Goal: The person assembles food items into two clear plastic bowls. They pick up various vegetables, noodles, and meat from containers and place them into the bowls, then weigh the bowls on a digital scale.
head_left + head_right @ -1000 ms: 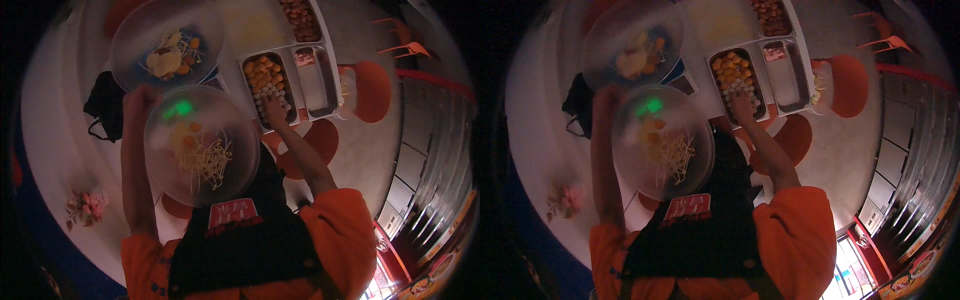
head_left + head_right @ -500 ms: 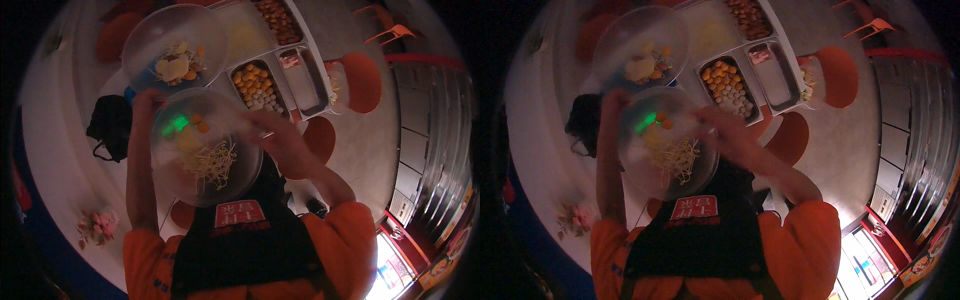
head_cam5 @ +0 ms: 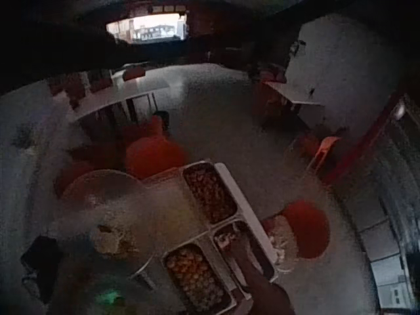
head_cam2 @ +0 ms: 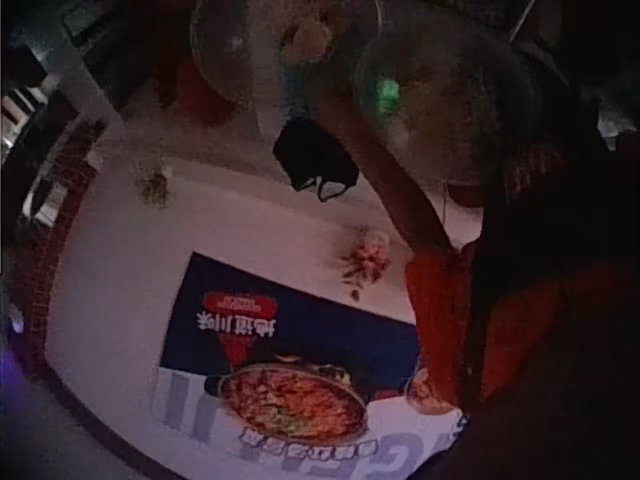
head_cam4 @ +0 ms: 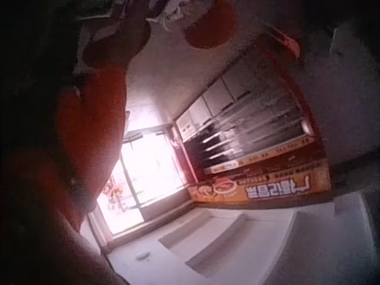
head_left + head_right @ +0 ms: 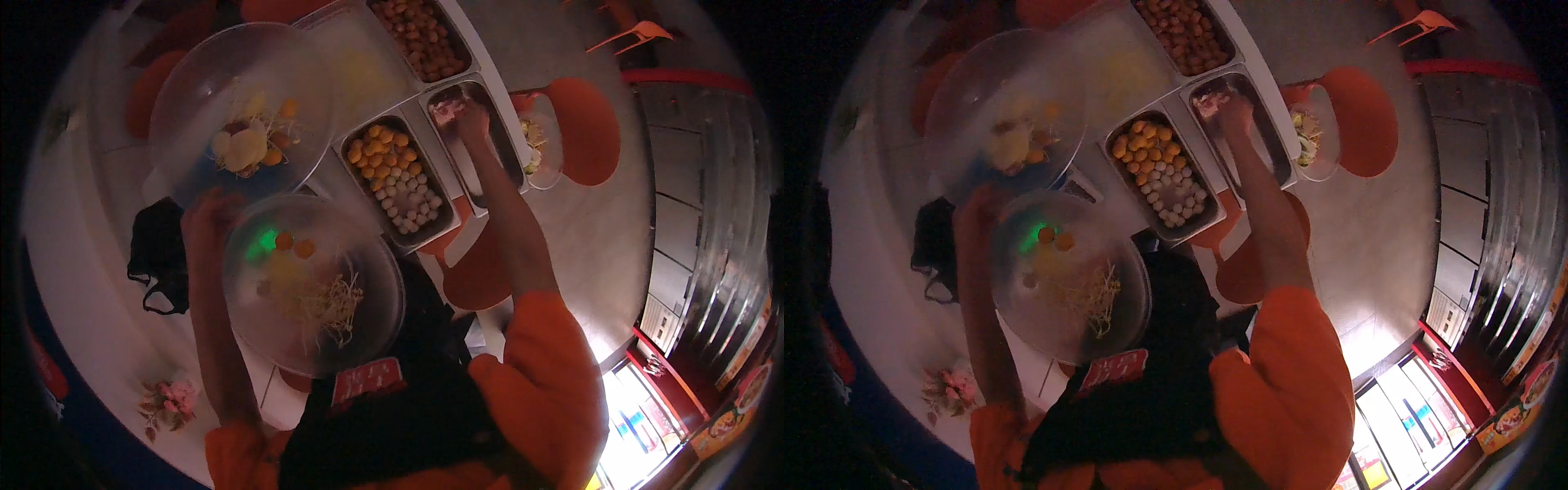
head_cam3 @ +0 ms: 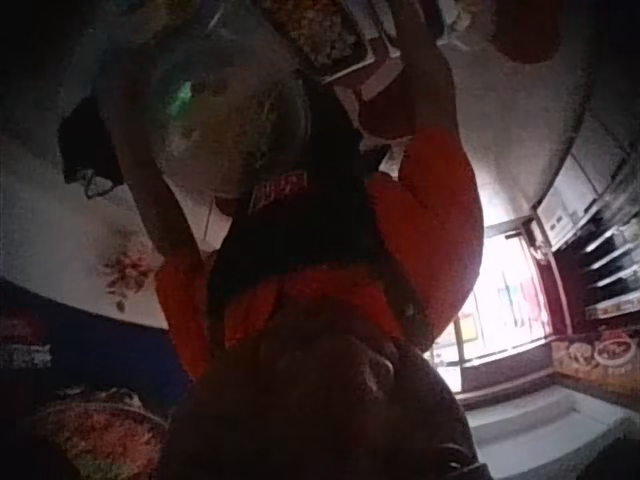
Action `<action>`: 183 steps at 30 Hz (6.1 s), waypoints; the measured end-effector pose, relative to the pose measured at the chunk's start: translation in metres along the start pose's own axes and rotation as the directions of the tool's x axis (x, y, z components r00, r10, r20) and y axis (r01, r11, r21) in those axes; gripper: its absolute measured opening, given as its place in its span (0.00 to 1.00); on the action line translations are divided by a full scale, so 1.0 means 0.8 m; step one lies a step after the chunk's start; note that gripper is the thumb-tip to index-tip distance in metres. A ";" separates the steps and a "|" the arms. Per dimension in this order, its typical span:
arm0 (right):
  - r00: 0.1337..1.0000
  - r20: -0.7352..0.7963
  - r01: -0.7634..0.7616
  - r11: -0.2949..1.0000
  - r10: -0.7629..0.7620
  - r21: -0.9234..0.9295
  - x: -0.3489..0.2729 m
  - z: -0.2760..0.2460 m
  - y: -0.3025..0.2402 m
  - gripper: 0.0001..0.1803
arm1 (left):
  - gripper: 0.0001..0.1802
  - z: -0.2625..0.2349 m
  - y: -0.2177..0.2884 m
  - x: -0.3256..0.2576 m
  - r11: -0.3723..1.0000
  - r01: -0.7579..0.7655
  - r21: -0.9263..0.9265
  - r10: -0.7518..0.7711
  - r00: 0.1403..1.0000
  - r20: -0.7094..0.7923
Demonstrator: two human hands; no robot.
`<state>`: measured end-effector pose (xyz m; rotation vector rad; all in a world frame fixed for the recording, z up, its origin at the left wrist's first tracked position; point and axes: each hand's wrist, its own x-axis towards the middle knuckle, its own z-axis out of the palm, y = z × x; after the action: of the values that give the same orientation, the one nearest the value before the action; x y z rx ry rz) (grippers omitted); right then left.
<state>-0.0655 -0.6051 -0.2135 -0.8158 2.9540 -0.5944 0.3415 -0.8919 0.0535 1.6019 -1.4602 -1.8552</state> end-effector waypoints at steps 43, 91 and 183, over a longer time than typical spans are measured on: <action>0.837 0.414 -0.373 0.181 -0.357 0.910 -0.161 -0.378 -0.233 0.05 | 0.13 0.030 -0.015 0.028 1.000 -0.030 0.009 0.029 0.992 0.125; -0.177 -0.180 -0.571 0.048 0.968 0.819 -0.773 -0.423 -0.285 0.13 | 0.09 0.489 0.136 -0.354 0.745 -0.480 0.463 -0.456 0.141 0.879; -0.930 0.176 -0.177 -0.813 0.322 0.555 -1.405 -0.607 -0.555 0.23 | 0.16 0.182 -0.135 -1.248 0.254 -0.967 0.011 -0.910 -0.235 0.342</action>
<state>1.0653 -0.2239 0.3085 2.9491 1.1304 -0.6883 0.5973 -0.0255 0.5156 0.8840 1.4284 0.4647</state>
